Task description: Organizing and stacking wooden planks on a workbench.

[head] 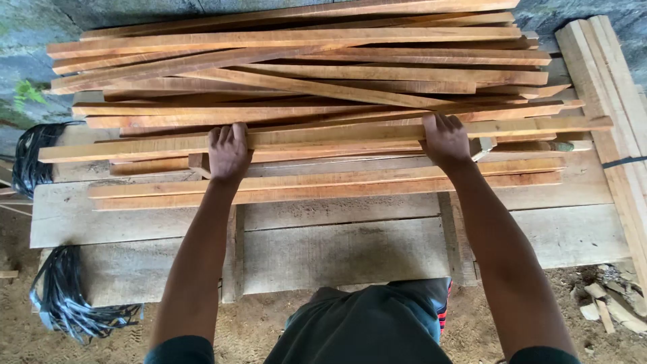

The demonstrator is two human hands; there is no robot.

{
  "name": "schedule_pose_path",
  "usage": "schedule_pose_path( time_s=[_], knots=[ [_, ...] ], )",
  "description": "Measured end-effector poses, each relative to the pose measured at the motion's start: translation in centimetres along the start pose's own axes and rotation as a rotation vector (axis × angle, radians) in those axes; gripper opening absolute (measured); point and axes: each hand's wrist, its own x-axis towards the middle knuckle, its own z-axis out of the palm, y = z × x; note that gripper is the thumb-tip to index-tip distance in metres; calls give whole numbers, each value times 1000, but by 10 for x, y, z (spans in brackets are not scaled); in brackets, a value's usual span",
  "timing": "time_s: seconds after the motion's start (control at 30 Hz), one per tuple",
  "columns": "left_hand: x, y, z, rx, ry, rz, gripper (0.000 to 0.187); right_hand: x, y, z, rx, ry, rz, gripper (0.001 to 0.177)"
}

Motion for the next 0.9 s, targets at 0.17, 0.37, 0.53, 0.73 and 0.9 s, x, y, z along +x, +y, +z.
schedule_pose_path(
  time_s=[0.17,0.37,0.53,0.73,0.9],
  knots=[
    [-7,14,-28,-200,-97,-47,55,-14,-8,-15,133,-46,41,46],
    [-10,16,-42,-304,-38,-2,69,-5,-24,-51,270,-16,17,56],
    [-9,17,-41,-279,4,60,65,-16,-17,-39,211,-39,-12,46],
    [-8,10,-32,-196,-13,137,56,-19,-10,-21,123,-31,-18,48],
    [-16,9,-9,-132,-78,100,58,-45,0,13,118,-118,-11,48]
  ],
)
